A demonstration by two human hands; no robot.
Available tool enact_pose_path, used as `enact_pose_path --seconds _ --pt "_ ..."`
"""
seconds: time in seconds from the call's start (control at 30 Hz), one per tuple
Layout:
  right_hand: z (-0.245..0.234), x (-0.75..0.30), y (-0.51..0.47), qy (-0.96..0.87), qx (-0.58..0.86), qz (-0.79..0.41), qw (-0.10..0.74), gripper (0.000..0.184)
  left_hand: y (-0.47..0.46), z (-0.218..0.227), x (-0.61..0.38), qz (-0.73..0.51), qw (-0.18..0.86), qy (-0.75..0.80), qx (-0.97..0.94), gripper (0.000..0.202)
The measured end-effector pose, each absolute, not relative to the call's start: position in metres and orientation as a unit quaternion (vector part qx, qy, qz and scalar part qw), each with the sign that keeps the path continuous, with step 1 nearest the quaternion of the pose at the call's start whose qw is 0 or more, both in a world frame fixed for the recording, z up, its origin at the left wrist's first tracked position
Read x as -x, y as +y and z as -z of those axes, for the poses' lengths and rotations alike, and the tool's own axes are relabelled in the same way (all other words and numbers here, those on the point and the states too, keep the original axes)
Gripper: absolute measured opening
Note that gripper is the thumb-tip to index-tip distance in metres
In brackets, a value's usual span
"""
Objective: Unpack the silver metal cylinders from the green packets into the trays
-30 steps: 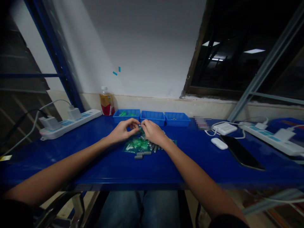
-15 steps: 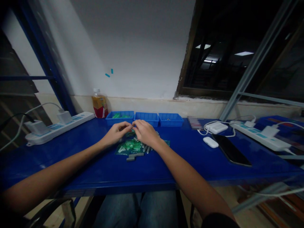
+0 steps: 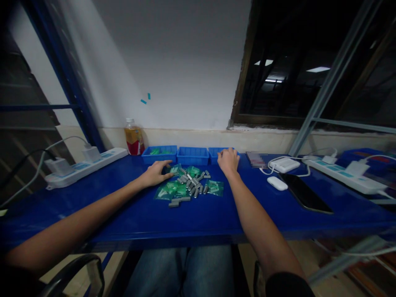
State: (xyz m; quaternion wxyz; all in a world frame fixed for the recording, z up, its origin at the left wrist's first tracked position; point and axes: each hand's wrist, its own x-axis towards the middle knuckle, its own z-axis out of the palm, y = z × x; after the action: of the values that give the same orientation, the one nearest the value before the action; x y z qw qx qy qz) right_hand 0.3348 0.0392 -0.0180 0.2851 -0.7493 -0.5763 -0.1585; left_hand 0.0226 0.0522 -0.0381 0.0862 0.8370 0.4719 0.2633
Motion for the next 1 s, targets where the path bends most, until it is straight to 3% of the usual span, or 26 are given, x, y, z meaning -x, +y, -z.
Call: enact_pose_path --seconds 0.2,0.37,0.47,0.53,0.6,0.67,0.77,0.87,1.0 --pt "0.009 -0.313 0.031 -0.585 0.726 0.152 0.328 0.032 0.045 0.023 -0.025 -0.367 0.093 0.461 -0.802 0.027" --pt "-0.005 -0.251 0.012 -0.679 0.580 -0.143 0.427 0.056 0.026 0.008 -0.030 -0.473 0.051 0.368 -0.799 0.003" --pt "-0.002 -0.221 0.004 -0.673 0.498 -0.292 0.462 0.046 0.014 0.005 -0.033 -0.471 0.022 0.283 -0.835 0.011" --pt "0.003 -0.212 0.003 -0.662 0.464 -0.326 0.491 0.034 0.010 0.005 -0.035 -0.438 0.019 0.264 -0.859 0.014" --pt "0.008 -0.212 0.004 -0.653 0.452 -0.300 0.528 0.024 0.010 0.006 -0.036 -0.404 0.027 0.263 -0.876 0.012" --pt "0.009 -0.218 0.004 -0.673 0.453 -0.201 0.549 0.016 0.013 0.009 -0.037 -0.390 0.066 0.280 -0.875 0.010" --pt "0.008 -0.225 0.001 -0.751 0.420 -0.019 0.509 0.011 0.018 0.011 -0.038 -0.416 0.222 0.323 -0.821 0.027" --pt "0.007 -0.225 -0.005 -0.804 0.371 0.058 0.461 0.018 0.023 0.010 -0.040 -0.456 0.407 0.348 -0.711 0.037" --pt "0.008 -0.217 -0.009 -0.829 0.345 0.094 0.431 0.022 0.024 0.003 -0.039 -0.472 0.528 0.374 -0.599 0.016"
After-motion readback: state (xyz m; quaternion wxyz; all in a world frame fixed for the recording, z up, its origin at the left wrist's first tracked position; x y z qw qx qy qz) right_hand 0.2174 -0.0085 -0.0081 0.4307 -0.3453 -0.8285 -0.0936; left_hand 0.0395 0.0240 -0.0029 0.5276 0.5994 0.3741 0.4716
